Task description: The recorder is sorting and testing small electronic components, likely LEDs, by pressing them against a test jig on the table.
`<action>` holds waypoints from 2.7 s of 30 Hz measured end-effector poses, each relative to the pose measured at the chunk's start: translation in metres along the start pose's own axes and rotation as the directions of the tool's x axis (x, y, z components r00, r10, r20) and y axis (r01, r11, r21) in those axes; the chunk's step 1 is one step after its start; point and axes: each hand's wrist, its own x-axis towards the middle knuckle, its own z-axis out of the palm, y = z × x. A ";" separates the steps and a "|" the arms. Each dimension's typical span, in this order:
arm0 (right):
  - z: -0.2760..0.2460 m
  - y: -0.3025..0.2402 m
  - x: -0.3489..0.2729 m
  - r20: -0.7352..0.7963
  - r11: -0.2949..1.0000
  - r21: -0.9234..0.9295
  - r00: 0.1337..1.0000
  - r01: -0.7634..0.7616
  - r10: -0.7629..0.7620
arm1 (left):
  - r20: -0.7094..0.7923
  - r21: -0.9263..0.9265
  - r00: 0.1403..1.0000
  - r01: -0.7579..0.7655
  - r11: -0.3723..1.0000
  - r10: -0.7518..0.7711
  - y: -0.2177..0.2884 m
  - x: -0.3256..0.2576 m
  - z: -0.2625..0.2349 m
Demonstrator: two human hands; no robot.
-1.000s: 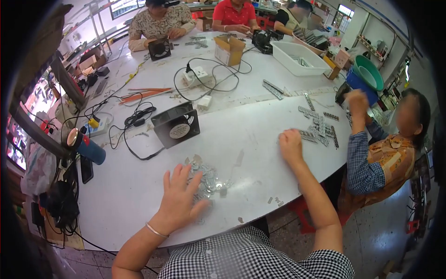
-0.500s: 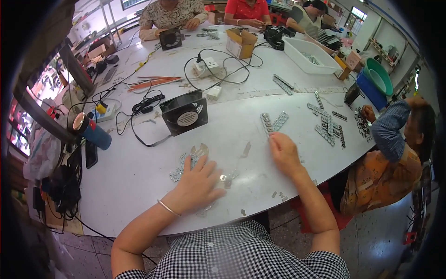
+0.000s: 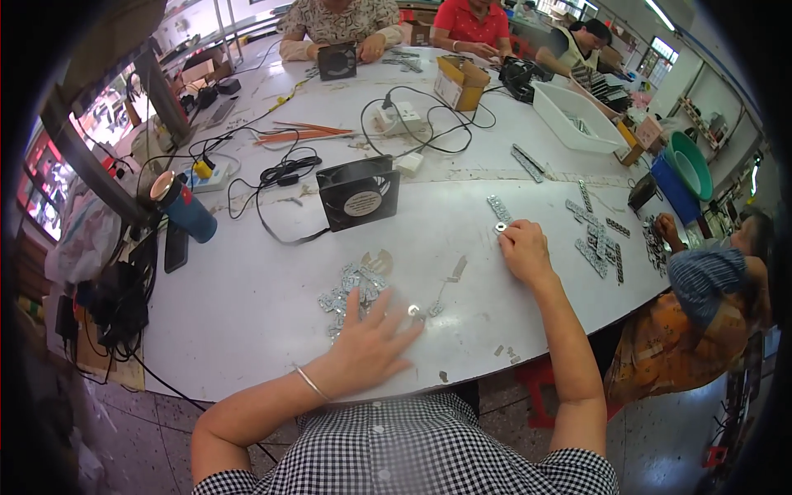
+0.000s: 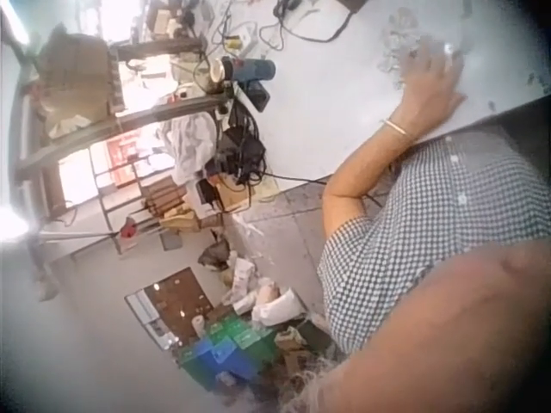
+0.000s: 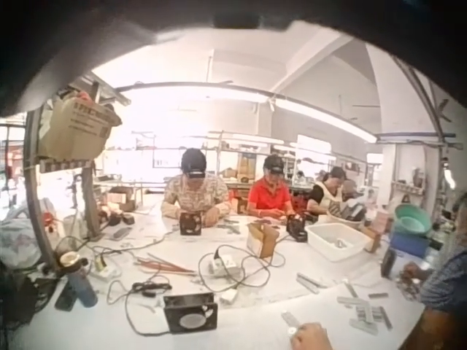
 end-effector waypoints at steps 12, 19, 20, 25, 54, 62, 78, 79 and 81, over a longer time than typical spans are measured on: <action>0.009 -0.002 0.024 -0.158 0.977 0.210 0.985 -0.030 0.064 | -0.050 -0.012 0.998 -0.033 0.999 0.033 -0.007 0.002 -0.004; -0.031 0.003 0.044 0.138 0.934 0.155 0.943 -0.321 0.301 | -0.011 0.010 0.998 -0.060 0.998 0.060 -0.019 -0.002 0.004; -0.026 -0.006 0.038 0.033 0.900 0.365 0.969 -0.239 0.244 | -0.006 0.015 0.997 -0.081 0.997 0.082 -0.021 -0.002 0.005; -0.025 -0.070 0.000 0.194 0.526 0.802 0.956 -0.283 0.218 | -0.034 -0.036 0.990 -0.141 0.989 0.140 -0.028 -0.003 0.002; -0.016 -0.183 -0.048 0.065 0.233 0.972 0.984 -0.026 -0.163 | -0.131 -0.970 0.784 0.025 0.242 -0.607 -0.052 0.018 -0.036; -0.022 -0.175 -0.082 0.346 0.205 0.929 0.918 -0.307 -0.196 | 0.088 -0.964 0.709 -0.116 -0.239 -0.699 -0.065 0.009 -0.045; -0.015 -0.179 -0.059 0.626 -0.375 0.682 0.766 -0.628 -0.146 | -0.591 -0.217 0.788 -0.363 0.906 0.174 -0.036 -0.017 -0.041; -0.015 -0.180 -0.059 0.573 -0.217 0.787 0.815 -0.577 -0.090 | -0.583 -0.111 0.779 -0.356 0.928 0.229 -0.036 -0.018 -0.042; -0.016 -0.182 -0.058 0.506 -0.047 0.860 0.861 -0.508 -0.051 | -0.579 -0.111 0.786 -0.339 0.934 0.217 -0.037 -0.020 -0.040</action>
